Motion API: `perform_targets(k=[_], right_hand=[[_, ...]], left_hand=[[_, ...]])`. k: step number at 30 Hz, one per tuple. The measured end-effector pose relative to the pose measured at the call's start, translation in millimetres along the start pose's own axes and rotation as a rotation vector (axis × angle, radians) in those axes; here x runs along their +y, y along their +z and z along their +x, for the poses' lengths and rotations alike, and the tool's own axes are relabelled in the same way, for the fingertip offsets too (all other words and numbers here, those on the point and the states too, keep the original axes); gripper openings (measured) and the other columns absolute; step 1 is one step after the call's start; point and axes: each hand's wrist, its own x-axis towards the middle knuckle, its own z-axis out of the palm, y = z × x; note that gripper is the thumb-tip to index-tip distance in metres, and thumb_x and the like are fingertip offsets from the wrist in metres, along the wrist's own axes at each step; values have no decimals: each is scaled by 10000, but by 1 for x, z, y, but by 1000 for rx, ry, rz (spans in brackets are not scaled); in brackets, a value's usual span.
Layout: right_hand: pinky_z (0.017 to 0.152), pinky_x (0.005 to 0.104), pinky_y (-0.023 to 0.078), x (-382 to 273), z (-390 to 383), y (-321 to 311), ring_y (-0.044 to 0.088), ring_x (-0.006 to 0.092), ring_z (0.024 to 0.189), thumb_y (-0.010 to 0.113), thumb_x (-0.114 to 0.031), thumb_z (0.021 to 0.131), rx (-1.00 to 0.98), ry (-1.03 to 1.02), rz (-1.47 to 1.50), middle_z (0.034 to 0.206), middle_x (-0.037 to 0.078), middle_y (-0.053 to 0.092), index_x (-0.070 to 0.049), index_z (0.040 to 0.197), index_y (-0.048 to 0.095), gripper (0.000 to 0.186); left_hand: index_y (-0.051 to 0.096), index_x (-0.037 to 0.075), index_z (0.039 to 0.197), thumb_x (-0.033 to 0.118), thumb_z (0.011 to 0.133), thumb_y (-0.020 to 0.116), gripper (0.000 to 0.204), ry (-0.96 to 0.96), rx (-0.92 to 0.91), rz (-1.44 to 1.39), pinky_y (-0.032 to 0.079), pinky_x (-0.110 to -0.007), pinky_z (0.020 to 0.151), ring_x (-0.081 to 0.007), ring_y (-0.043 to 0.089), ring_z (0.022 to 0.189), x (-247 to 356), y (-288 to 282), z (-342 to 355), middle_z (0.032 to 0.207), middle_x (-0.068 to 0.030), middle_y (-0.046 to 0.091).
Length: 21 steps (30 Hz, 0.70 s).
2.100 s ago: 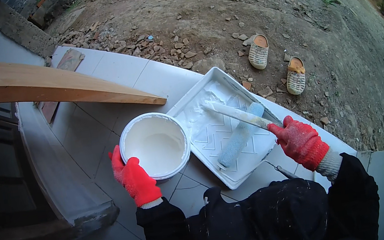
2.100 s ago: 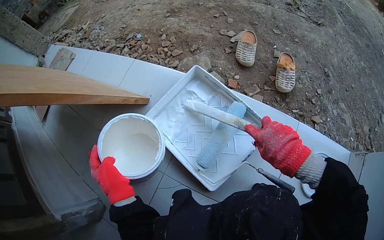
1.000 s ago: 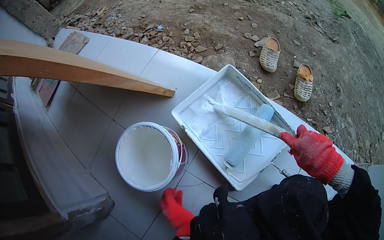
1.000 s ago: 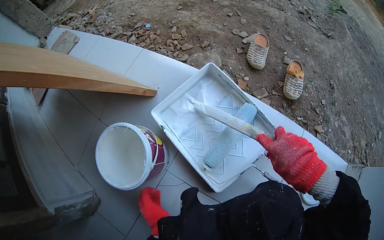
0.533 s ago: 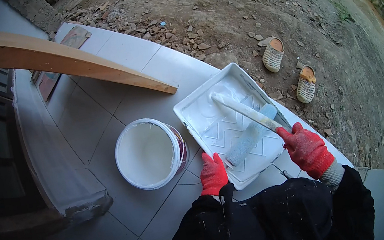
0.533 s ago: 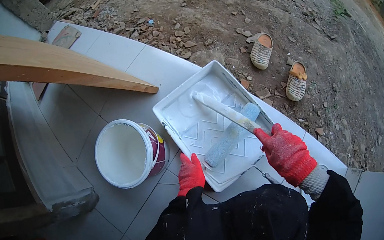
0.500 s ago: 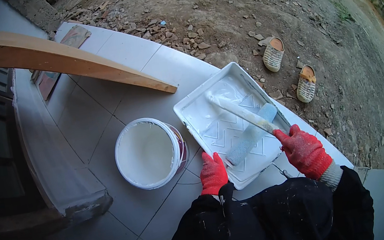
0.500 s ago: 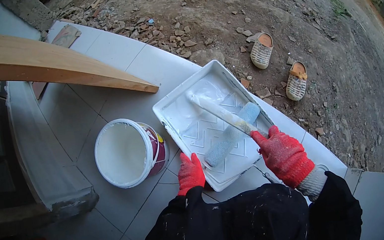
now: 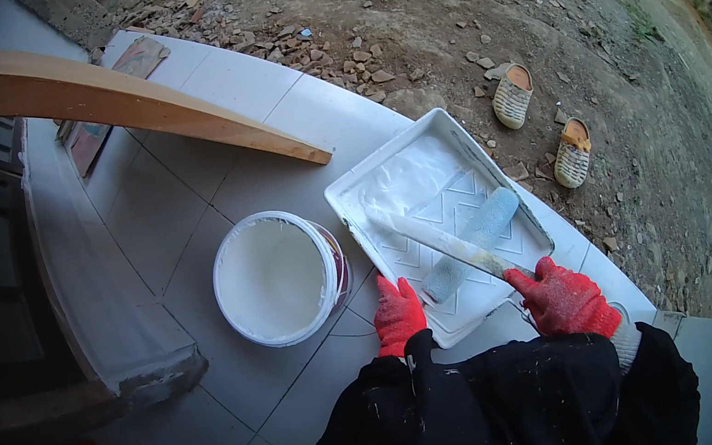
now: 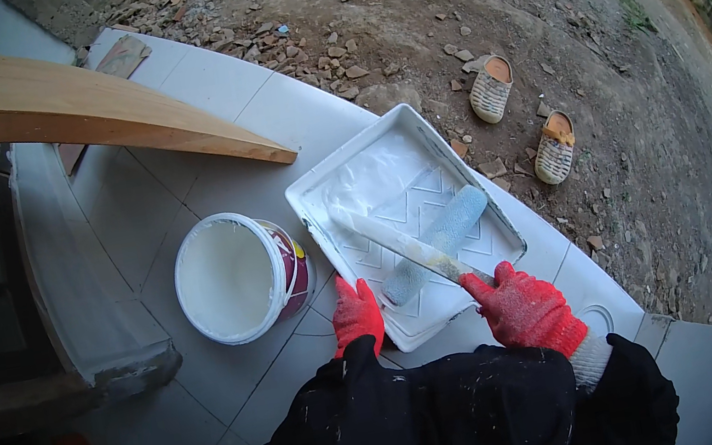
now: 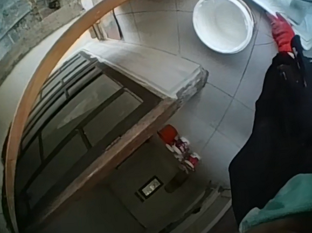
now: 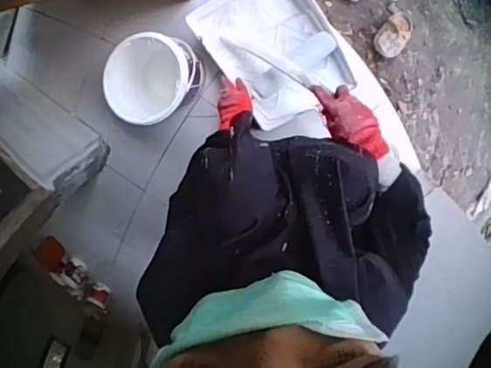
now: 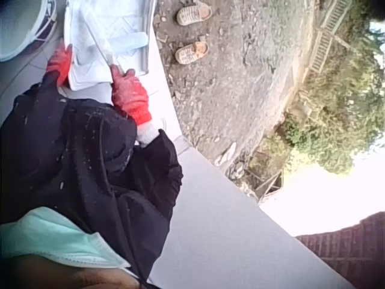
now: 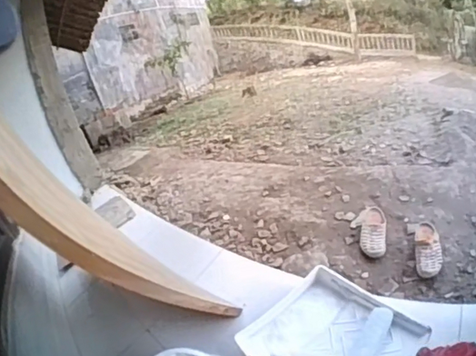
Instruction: The person prepares paint for a project by opening a container of white paint and stirring it with a wooden stick.
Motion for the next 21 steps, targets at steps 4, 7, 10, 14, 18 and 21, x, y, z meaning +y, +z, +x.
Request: perform_targets(k=[4,7,10,14,18,21], right_hand=[[576,448,489,-7,12,2,620,333,764,615,-246,888,37,23,31,961,170,539,-227,1328,457,468],[584,452,493,-6,20,11,619,333,784,603,-246,901,51,-4,71,967,170,538,-235,1323,461,445],[595,455,499,-4,-4,-2,619,339,802,589,-231,910,-14,80,47,965,171,541,-234,1323,460,433],[607,452,500,-8,10,14,622,338,818,600,-242,902,82,74,92,960,163,545,-243,1354,445,477],[578,455,486,10,-3,9,622,338,747,601,-199,892,145,114,71,958,159,544,-221,1316,498,437],[573,454,482,32,-6,13,617,341,717,594,-164,887,264,145,102,938,155,543,-198,1303,521,423]], left_hand=[[296,43,1441,377,987,392,572,-23,-7,-21,458,-500,912,-443,578,1080,4,-4,-1,1215,-262,587],[300,48,1440,375,987,394,566,-15,-16,-6,458,-500,913,-444,574,1082,-1,4,-3,1227,-257,581],[310,67,1424,376,977,407,551,94,130,12,500,-532,790,-451,633,920,-7,15,3,1075,-249,650],[308,67,1425,379,977,408,555,60,108,5,499,-529,798,-449,632,931,-15,16,5,1089,-251,646],[308,68,1428,382,980,402,555,87,133,8,500,-526,801,-443,635,935,-17,21,4,1082,-252,648],[307,74,1432,380,981,401,554,84,142,21,503,-524,791,-441,639,925,-15,15,5,1065,-250,653]])
